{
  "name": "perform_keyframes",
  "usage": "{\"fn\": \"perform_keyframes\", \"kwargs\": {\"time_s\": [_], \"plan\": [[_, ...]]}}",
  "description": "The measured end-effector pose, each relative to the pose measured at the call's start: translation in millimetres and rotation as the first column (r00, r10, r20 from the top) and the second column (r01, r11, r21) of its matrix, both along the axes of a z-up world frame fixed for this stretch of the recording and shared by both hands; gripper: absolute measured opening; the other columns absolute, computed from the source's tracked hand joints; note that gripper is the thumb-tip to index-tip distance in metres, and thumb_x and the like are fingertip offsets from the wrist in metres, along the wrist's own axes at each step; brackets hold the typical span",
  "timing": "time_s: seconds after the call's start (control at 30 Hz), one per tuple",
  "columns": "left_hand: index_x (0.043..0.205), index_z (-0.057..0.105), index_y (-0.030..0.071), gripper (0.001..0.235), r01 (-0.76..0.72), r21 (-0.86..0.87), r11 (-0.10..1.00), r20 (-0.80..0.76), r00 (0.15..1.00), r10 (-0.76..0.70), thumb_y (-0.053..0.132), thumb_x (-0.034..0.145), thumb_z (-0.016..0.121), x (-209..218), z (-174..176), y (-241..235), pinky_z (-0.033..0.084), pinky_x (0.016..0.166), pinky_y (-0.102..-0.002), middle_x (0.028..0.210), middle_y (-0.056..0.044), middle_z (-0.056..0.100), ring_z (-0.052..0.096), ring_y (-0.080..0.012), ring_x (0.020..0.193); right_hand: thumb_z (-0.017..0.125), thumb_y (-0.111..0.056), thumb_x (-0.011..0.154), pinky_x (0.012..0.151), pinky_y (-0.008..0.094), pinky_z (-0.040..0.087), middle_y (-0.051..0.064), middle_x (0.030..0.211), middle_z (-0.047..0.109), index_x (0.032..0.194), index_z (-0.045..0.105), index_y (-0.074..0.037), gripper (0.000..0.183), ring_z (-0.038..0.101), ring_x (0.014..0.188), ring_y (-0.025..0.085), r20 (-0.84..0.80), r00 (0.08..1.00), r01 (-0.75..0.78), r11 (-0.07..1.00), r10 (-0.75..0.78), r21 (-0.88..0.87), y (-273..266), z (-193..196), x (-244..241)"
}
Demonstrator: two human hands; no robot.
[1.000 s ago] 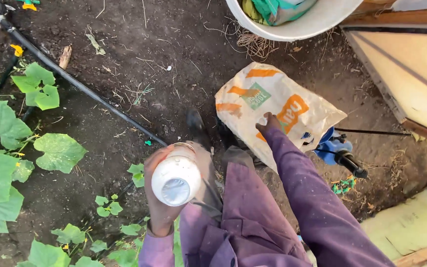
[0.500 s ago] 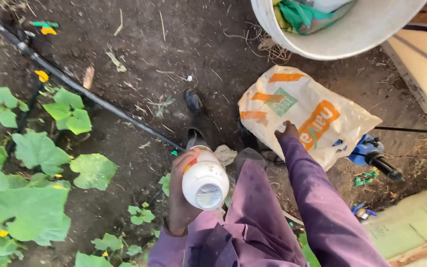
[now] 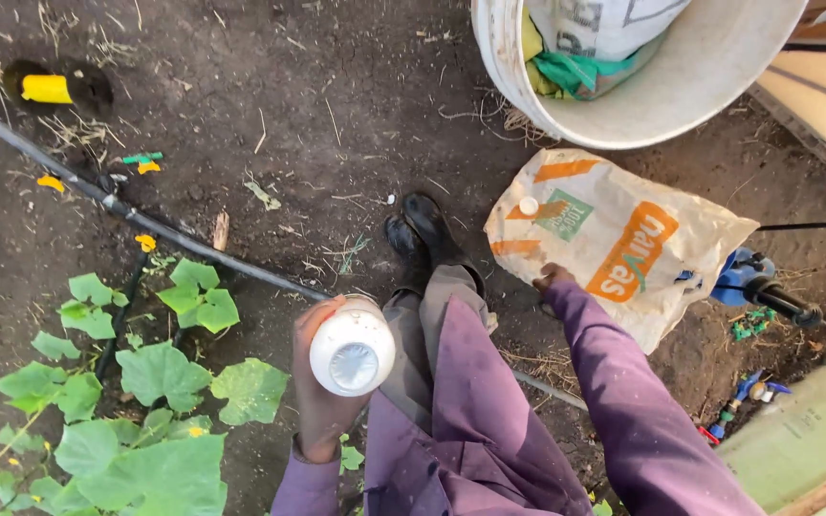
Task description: Opening a bottle of liquid, using snips to remove the seal, and pouring the contents into a measuring cup.
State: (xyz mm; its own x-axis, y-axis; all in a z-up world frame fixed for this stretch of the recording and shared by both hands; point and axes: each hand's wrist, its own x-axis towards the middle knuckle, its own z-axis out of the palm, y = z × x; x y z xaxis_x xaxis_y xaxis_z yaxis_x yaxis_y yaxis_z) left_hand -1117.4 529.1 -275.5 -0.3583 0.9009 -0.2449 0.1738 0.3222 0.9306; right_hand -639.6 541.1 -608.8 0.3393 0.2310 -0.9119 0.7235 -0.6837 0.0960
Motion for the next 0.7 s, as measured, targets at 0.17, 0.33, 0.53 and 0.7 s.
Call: {"fn": "perform_keyframes", "kwargs": {"time_s": [0.17,0.33,0.53,0.7], "plan": [[0.139,0.05,0.006,0.075,0.066,0.028,0.997,0.008,0.998,-0.067,0.02,0.076,0.087,-23.8,3.2,31.5,0.045,0.116,-0.046,0.137,-0.015,0.055,0.055,-0.0323,0.132,0.074,-0.031,0.093,0.094,0.035,0.052,0.007,0.115,0.069,0.116,0.065,-0.015,0.03,0.066,0.103,0.022,-0.313,0.949,-0.012,0.994,0.046,0.112,9.9,3.2,-100.6],[0.139,0.051,0.007,0.078,0.114,0.01,0.993,0.051,0.992,-0.114,0.017,0.071,0.09,-37.5,1.8,68.3,0.048,0.113,-0.044,0.138,-0.015,0.056,0.054,-0.0316,0.132,0.07,-0.029,0.087,0.078,0.031,0.047,-0.003,0.086,0.064,0.09,0.065,-0.019,0.012,0.058,0.082,0.012,-0.472,0.851,-0.041,0.925,0.231,0.379,55.7,36.1,-198.9],[0.137,0.051,0.005,0.077,0.122,0.044,0.992,0.112,0.986,-0.126,0.028,0.075,0.09,-58.1,4.5,131.4,0.045,0.108,-0.042,0.134,-0.016,0.058,0.056,-0.0319,0.127,0.07,-0.042,0.091,0.072,0.027,0.04,-0.006,0.079,0.057,0.09,0.063,-0.021,0.022,0.05,0.075,0.008,-0.62,0.755,0.072,0.915,0.21,0.398,98.2,36.6,-245.2],[0.137,0.052,0.003,0.077,0.16,0.038,0.986,0.174,0.971,-0.164,0.025,0.075,0.091,-87.1,0.0,188.0,0.046,0.109,-0.044,0.136,-0.019,0.055,0.056,-0.0352,0.13,0.071,-0.034,0.092,0.067,0.026,0.047,-0.002,0.074,0.06,0.087,0.063,-0.016,0.02,0.061,0.067,0.009,-0.587,0.807,0.178,0.923,0.061,0.341,128.2,60.1,-243.1]]}}
